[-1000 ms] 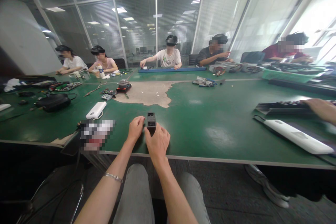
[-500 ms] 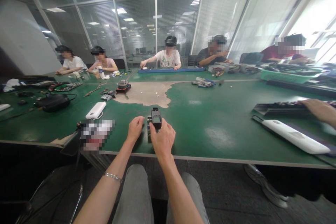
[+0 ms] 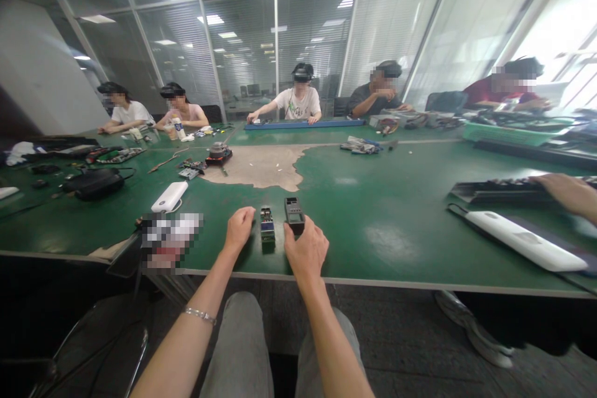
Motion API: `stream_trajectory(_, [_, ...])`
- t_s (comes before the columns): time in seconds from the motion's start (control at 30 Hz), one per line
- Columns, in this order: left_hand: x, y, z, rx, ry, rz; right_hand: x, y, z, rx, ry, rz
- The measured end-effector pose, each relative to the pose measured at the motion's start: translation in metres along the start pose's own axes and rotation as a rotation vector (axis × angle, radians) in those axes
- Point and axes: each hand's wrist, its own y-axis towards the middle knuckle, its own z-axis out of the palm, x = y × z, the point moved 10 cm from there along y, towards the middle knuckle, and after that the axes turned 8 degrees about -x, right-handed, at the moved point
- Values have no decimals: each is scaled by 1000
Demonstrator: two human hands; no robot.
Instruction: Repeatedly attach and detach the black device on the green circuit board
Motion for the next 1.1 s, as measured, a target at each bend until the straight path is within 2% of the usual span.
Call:
stream_trajectory(0.27, [0,0,2,6,16,1,-15,-4,10,60,-46,32])
stream_trajectory(0.77, [-1,-1,4,9,58,58,-17,-13,12,23,-18,-34])
stream_trajectory(1.1, [0,-2,3,13,75,53,-20,-17,8,-10,-29,13])
